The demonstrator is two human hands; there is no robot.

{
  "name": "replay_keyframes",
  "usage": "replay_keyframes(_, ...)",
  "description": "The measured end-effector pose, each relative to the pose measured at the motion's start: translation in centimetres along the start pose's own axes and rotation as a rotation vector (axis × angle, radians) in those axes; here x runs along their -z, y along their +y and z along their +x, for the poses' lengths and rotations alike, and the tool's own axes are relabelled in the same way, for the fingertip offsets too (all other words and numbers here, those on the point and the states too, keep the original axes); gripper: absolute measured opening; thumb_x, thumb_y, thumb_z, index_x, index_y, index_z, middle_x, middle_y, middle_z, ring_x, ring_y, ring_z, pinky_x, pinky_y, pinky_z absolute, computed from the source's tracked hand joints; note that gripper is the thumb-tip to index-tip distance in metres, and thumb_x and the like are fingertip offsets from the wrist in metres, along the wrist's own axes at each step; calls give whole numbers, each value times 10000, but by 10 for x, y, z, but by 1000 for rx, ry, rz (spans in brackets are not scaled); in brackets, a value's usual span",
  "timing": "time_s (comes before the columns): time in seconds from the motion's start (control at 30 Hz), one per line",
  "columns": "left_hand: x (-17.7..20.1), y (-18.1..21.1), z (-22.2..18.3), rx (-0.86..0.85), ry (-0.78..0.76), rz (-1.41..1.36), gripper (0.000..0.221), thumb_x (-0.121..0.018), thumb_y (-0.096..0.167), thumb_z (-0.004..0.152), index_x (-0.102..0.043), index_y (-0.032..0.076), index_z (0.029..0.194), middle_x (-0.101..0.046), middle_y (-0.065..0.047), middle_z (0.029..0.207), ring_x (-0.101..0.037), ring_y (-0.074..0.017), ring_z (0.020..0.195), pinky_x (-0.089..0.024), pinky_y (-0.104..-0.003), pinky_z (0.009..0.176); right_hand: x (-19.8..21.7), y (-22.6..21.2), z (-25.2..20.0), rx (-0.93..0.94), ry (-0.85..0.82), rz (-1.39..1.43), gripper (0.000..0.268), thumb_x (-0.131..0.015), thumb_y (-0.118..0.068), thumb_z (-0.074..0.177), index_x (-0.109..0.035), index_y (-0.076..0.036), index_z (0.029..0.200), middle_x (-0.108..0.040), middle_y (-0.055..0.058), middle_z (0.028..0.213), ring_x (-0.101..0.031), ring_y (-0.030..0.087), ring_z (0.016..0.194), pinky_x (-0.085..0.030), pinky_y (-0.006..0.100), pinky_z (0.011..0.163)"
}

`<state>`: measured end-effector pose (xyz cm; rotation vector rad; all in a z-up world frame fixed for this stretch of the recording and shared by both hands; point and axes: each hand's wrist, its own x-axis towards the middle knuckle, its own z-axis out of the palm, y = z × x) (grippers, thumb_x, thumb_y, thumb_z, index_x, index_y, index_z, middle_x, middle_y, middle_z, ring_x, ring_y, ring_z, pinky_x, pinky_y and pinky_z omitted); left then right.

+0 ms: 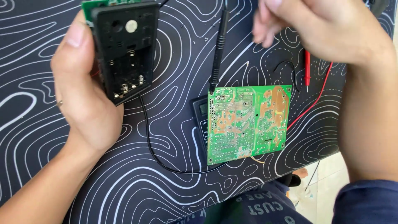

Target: Testing electrical components on a circuit board using a multimeter probe to check for continuity or voltage.

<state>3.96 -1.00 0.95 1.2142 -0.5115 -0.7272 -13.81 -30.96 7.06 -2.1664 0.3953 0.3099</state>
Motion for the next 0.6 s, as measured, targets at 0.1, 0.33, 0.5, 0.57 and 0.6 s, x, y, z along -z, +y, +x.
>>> replay_keyframes(0.1, -1, 4, 0, 23, -3, 32, 451, -392, 500, 1174, -634, 124, 1237, -576, 24, 1062, -539, -103, 986, -507, -291, 884, -3, -1, 1, 27, -43, -317, 371, -353, -33, 1295, -682, -4, 1125, -746, 91, 1039, -714, 211, 940, -563, 379, 958)
replay_keyframes(0.33, -1, 0, 0, 6, -3, -89, 339, -432, 512, 1162, -524, 199, 1072, -477, 61, 994, -450, -105, 946, -481, -313, 904, -14, 19, 54, 102, -132, -592, 355, -412, -115, 1222, -748, -5, 1256, -794, 135, 1174, -727, 354, 1025, -556, 512, 956)
replay_keyframes(0.5, -2, 3, 1, -6, -9, -46, 363, -415, 490, 1177, -600, 181, 1129, -535, 57, 1010, -490, -96, 956, -468, -306, 906, -26, -4, 86, 132, -203, -470, 253, -469, -56, 1111, -685, -99, 985, -689, 35, 953, -625, 217, 852, -499, 388, 823)
replay_keyframes(0.57, -2, 2, 2, -15, -10, -31, 356, -405, 483, 1181, -591, 185, 1125, -513, 63, 1006, -467, -93, 954, -449, -309, 900, -31, -15, 94, 122, -230, -460, 285, -460, -116, 1137, -694, -117, 975, -664, 19, 897, -593, 201, 779, -483, 381, 753)
replay_keyframes(0.6, -2, 2, 2, -22, -9, -19, 348, -396, 476, 1185, -583, 189, 1120, -492, 69, 1002, -444, -90, 952, -430, -312, 894, -34, -21, 98, 109, -260, -452, 323, -450, -175, 1163, -703, -136, 966, -638, 4, 841, -562, 185, 706, -467, 374, 683)
